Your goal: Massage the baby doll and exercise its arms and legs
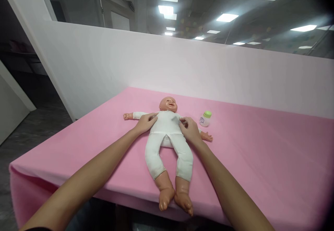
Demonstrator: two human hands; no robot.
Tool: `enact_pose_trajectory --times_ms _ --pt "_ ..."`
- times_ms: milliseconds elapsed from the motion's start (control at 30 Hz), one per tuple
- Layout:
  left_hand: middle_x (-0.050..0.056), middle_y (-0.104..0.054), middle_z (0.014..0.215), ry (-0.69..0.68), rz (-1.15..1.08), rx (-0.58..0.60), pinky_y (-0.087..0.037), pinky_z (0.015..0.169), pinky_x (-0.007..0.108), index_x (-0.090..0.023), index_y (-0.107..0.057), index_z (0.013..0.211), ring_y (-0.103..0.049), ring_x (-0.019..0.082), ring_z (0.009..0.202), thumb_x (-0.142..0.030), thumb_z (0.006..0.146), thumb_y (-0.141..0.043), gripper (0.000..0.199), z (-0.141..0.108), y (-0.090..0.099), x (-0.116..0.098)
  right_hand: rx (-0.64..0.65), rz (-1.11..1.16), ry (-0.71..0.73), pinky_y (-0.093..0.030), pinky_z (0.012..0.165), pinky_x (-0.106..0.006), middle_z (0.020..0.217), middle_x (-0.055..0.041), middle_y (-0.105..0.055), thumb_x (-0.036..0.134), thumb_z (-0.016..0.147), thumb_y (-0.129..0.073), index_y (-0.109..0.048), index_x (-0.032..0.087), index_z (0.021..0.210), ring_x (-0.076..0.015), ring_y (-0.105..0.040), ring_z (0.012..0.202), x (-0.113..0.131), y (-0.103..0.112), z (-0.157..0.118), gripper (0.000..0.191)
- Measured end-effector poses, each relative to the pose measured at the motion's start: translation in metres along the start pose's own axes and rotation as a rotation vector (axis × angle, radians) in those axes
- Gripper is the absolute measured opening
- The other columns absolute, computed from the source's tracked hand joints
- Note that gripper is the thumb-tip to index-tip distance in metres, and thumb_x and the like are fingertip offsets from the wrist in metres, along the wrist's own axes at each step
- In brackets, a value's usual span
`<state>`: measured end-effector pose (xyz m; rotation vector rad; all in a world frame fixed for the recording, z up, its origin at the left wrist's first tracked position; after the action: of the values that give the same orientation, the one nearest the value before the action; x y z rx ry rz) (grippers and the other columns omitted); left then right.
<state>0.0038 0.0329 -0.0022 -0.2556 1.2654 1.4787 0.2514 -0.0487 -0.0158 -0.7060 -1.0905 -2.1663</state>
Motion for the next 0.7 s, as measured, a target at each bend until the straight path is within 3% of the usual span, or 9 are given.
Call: enact_pose_trajectory --times_ms 333,700 --pt "0.005 -0.074 0.103 -0.006 0.029 0.003 -0.049 0.089 0.035 -0.018 -0.067 0.132 -0.065 0.023 0.093 -0.046 0.097 -0.049 0.048 -0.0008 -0.0003 -0.0007 0.011 0.007 -0.014 -0.051 0.080 -0.036 0.101 -0.0065 -0.066 0.033 0.086 -0.055 -0.066 0.019 0.102 -0.0187 -0.060 0.080 0.0017 0.0002 -0.0011 0.024" --pt "0.004 -0.073 0.096 -0.006 0.045 -0.006 -0.047 0.083 0.033 -0.018 -0.067 0.132 -0.063 0.022 0.086 -0.045 0.097 -0.050 0.048 -0.0003 0.0001 -0.0006 0.010 -0.045 -0.046 -0.051 0.078 -0.035 0.102 -0.0052 -0.068 0.031 0.085 -0.056 -0.067 0.020 0.101 -0.0186 -0.063 0.080 0.0041 0.0015 -0.0011 0.022"
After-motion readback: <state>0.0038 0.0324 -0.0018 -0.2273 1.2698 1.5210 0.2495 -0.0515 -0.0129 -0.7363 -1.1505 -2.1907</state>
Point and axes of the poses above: each hand's wrist, its own z-axis towards the middle knuckle, its own y-axis out of the back of the hand, x = y × z, the point moved 4 cm from there along z, towards the middle knuckle
